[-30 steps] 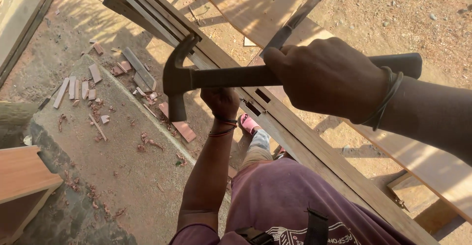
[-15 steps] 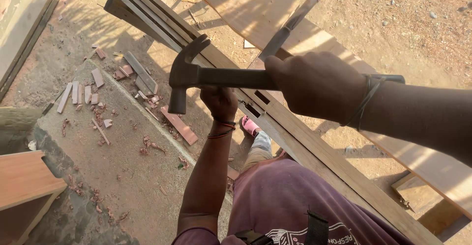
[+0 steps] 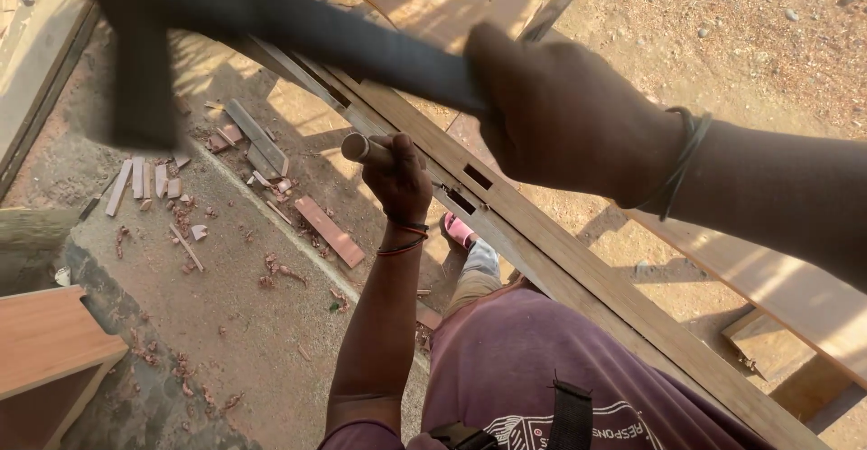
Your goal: Using a chisel and a hammer to create a mortise in a wooden beam.
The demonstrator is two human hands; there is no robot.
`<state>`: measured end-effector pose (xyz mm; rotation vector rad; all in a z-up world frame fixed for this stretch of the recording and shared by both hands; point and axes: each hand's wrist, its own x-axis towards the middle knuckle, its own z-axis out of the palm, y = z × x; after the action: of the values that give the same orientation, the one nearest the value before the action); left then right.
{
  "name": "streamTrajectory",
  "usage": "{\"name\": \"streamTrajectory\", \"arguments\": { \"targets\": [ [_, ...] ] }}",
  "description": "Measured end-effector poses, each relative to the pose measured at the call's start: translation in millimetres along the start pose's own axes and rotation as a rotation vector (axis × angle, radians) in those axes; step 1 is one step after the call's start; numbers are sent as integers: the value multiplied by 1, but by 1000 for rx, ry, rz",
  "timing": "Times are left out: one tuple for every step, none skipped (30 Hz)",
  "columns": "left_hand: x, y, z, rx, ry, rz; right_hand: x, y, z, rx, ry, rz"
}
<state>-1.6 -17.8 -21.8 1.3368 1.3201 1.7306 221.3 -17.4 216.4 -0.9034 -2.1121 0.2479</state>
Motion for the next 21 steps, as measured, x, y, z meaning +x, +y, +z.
{"name": "streamTrajectory", "arguments": {
  "targets": [
    [-2,-10,-4,0,0,2,-9,5,3,0,2,-1],
    [-1,-18,-7,3,-51,62,-15,10,5,-134,-365,142],
    [-1,-28,-10,5,-102,122,-22,16,7,-269,-731,285],
    [-3,-26,-7,1,-110,117,-23,15,5,-270,-732,296],
    [-4,-24,-4,-24,-116,120,-23,14,3,-304,-667,215],
    [-2,-17,-5,-40,-110,127,-16,10,1,-332,-601,120],
    [-1,-10,-5,-37,-106,127,-12,8,0,-329,-603,116],
    [1,-9,-1,45,-67,83,-11,9,1,-288,-562,140],
    [3,-9,2,126,-28,40,-11,11,2,-248,-521,163],
    [2,-4,3,127,-30,35,-8,8,-1,-246,-525,167],
    [1,2,3,50,-25,8,-5,5,-4,-143,-400,128],
    [-1,4,2,-25,-15,-17,-4,2,-5,-38,-276,86],
    [-4,5,0,-22,-12,-21,-7,2,-3,-33,-280,86],
    [-2,5,1,-25,-33,-4,-7,2,-3,3,-172,70],
    [0,7,1,-28,-54,12,-7,1,-4,40,-64,53],
    [-1,5,1,-30,-53,12,-16,8,0,39,-65,53],
    [-1,3,0,-28,-54,6,-25,15,4,-27,-219,126],
    [-1,2,0,-25,-54,3,-33,23,8,-94,-371,194],
    [-1,-6,-3,-26,-52,6,-36,25,10,-95,-370,191],
    [-6,-15,-6,45,-84,89,-43,26,12,-153,-541,252],
    [-9,-24,-8,115,-117,173,-50,27,14,-211,-712,313]
  ]
}}
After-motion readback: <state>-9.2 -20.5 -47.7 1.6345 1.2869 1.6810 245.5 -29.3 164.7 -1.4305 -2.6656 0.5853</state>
